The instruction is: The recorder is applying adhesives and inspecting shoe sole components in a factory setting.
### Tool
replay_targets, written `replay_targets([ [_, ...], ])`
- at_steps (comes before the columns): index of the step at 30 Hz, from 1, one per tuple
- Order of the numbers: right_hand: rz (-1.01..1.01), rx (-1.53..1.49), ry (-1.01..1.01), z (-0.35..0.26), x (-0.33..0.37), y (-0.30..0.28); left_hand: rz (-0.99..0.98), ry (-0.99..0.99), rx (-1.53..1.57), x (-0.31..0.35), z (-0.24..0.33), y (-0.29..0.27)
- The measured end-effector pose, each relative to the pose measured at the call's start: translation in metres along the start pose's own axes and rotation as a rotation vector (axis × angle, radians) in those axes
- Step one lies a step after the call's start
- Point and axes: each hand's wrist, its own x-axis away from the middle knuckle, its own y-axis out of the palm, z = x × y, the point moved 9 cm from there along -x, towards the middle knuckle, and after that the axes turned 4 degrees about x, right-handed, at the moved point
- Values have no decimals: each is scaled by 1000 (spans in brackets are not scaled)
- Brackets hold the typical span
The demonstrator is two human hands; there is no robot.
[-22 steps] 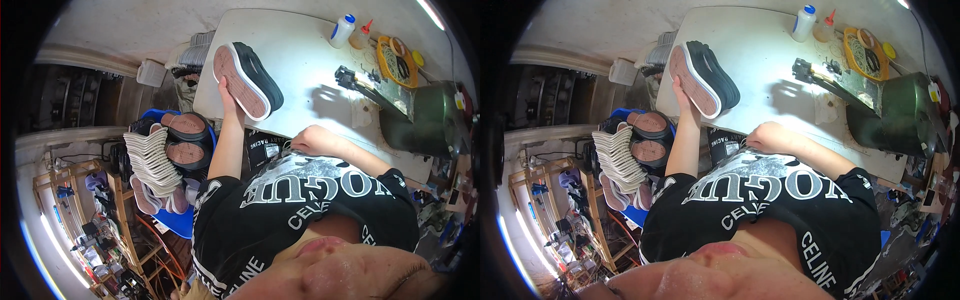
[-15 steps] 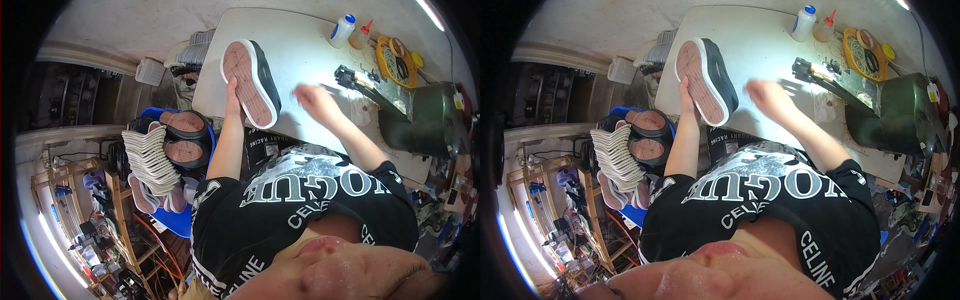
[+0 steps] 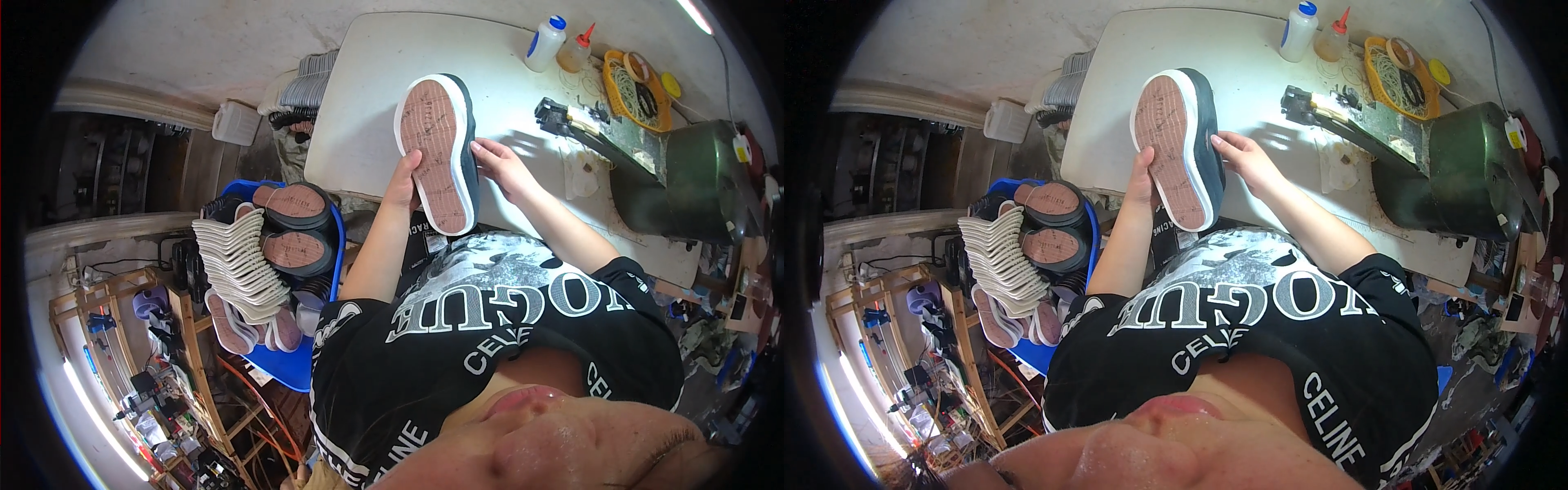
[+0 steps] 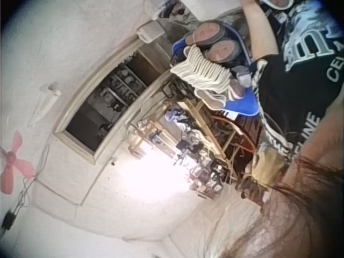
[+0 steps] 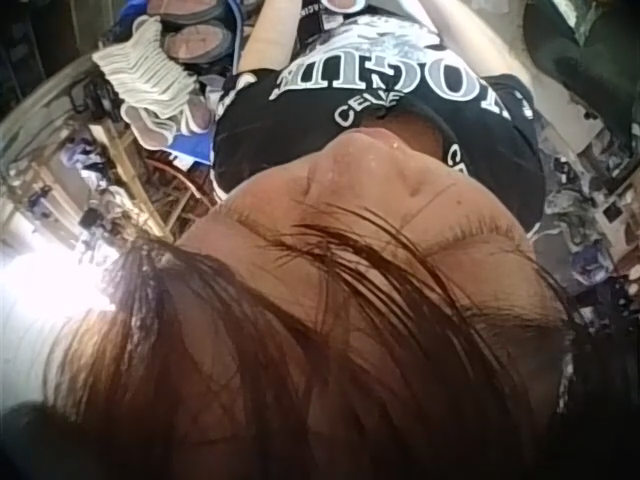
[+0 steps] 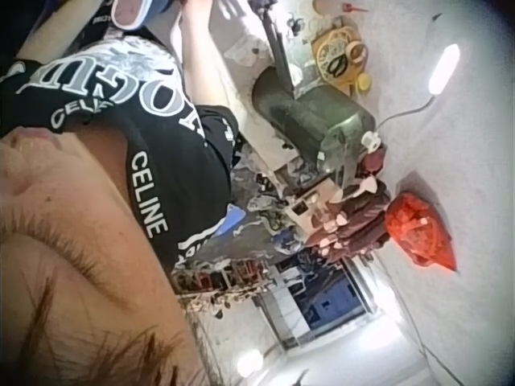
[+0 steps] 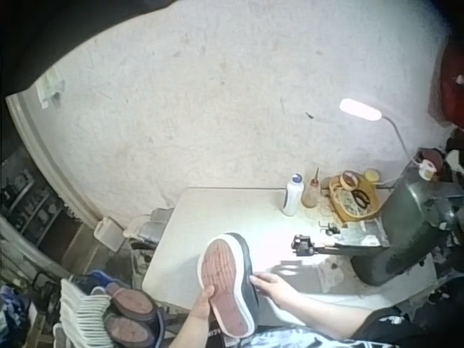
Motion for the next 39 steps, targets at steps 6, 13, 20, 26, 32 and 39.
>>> replay_targets([
  [6,85,-45,10,-6,13,-5,64,9,-84,4,3,6],
  [13,137,76,-93,13,-4,-31,213,-51,-84,-16,1,-55],
  [20,168,142,-149,9,-1,-26,252,19,38,-18,10,-59],
  [26,357,290,-352,0,-6,-54,297,-69,-89,-29,21,-67],
  [32,190,490,-209,26,-14,-37,365,23,-324,-43,34,-111],
  [39,386,773,-334,-34,13,-27,552,294,-956,-21,110,-113],
])
